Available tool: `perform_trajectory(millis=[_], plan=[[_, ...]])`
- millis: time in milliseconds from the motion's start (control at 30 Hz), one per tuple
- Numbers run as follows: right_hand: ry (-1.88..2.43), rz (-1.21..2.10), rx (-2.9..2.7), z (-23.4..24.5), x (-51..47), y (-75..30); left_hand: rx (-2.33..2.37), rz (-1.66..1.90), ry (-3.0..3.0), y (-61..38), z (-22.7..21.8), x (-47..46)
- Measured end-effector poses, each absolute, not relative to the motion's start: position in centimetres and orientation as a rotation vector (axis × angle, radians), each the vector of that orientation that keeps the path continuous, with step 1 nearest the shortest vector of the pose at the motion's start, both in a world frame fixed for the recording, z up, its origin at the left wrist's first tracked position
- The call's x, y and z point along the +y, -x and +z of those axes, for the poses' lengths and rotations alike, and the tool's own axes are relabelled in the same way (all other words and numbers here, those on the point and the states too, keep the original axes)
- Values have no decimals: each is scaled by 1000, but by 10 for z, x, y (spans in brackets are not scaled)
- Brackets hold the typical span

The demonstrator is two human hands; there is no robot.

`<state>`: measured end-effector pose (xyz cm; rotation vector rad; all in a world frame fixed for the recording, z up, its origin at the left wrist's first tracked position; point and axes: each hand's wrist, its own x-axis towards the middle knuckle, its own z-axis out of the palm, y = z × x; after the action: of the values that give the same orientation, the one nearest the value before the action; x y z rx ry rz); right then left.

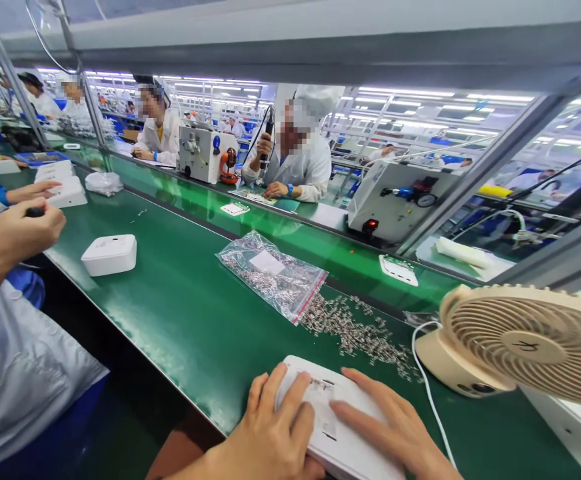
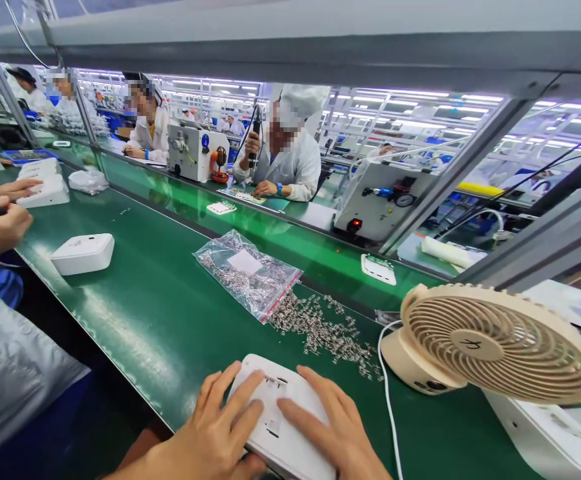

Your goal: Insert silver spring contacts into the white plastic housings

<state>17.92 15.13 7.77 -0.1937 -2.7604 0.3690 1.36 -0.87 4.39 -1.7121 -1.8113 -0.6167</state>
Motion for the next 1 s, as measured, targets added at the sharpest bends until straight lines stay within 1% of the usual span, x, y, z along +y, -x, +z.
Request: perform_trajectory(millis=[33, 100, 133, 233, 333, 400, 500, 567, 800, 1000], plan=[[196, 421, -2771, 81, 160, -171, -1841, -611, 1725, -13, 42, -9], [359, 473, -2722, 82, 188, -161, -1896, -590, 1757, -14, 40, -10], [499, 439, -2675, 78, 205, -157, -1917, -589, 1769, -15, 40, -11], [827, 189, -2591, 53, 248, -143, -1955, -602, 1809, -18, 42, -12], [941, 63, -2660, 27, 255, -115, -1983, -604, 1854, -19, 45, -11], [902, 38, -2664, 21, 244, -91, -1992, -614, 1868, -20, 46, -10], [754, 157, -2620, 25, 227, -59, -1996, -654, 1867, -20, 46, -9], [768, 211, -2597, 30, 224, -49, -1986, -661, 1869, -19, 47, -9], [845, 421, -2490, 58, 250, -70, -1944, -630, 1886, -17, 53, -9], [866, 838, -2139, 90, 266, -90, -1944, -624, 1893, -16, 50, -9]])
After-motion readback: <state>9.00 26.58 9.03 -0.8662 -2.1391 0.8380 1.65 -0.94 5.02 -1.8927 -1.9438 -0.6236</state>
